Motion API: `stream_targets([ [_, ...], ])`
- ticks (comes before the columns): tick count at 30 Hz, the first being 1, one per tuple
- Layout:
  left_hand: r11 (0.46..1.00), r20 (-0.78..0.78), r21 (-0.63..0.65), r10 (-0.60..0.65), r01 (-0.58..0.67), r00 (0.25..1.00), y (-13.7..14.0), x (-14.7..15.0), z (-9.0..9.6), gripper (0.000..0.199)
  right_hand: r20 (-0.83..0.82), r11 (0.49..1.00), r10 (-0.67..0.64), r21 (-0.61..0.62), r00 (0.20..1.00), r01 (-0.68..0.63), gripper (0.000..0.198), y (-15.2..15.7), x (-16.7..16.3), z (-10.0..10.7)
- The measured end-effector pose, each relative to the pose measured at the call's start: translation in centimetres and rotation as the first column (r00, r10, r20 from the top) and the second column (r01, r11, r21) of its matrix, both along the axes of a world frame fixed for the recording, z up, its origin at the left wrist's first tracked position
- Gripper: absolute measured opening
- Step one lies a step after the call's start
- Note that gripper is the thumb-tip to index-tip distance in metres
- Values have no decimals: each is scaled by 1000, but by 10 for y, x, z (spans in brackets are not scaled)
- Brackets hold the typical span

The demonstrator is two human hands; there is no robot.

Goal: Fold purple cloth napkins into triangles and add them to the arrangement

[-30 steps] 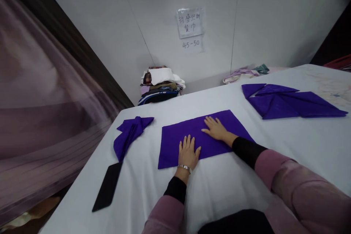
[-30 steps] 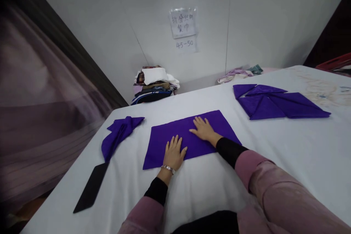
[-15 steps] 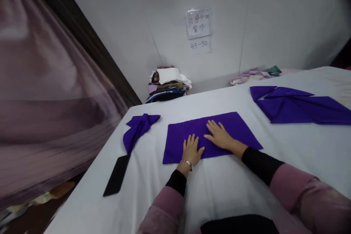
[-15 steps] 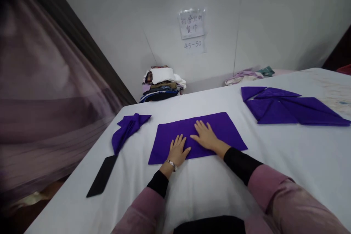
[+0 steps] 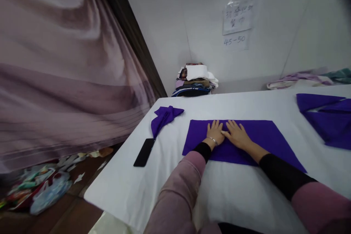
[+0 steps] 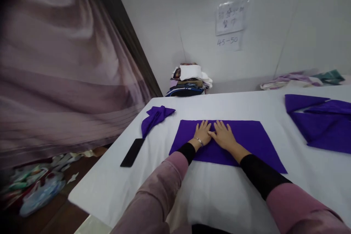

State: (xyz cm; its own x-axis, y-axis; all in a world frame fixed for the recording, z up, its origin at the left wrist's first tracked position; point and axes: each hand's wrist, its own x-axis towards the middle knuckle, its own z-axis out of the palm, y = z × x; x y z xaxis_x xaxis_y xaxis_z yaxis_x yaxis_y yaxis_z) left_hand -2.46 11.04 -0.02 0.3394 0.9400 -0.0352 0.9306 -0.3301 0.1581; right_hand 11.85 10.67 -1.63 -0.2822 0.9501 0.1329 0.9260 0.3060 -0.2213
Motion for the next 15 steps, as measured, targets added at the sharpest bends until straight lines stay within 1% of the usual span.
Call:
stream_targets([
  [4, 1000, 25, -10, 22, -22, 999, 10, 5, -8, 66, 58, 998, -54, -19, 997, 55, 69, 13, 18, -16],
  [7, 998, 27, -25, 57, -57, 998, 15, -2, -10, 78, 96, 998, -61, -14, 993, 62, 73, 17, 25, -26],
  [10, 991, 13, -31, 131, -131, 991, 18, -21, -11, 82, 111, 999, -52, 15, 993, 50, 77, 17, 28, -32],
  [13, 969, 1, -36, 244, -244, 970, 20, -52, -11, 83, 109, 999, -51, 14, 993, 50, 78, 16, 28, -34],
  [15, 945, -1, -35, 326, -326, 945, 20, -74, -11, 83, 105, 999, -48, 6, 993, 48, 78, 15, 28, -34],
])
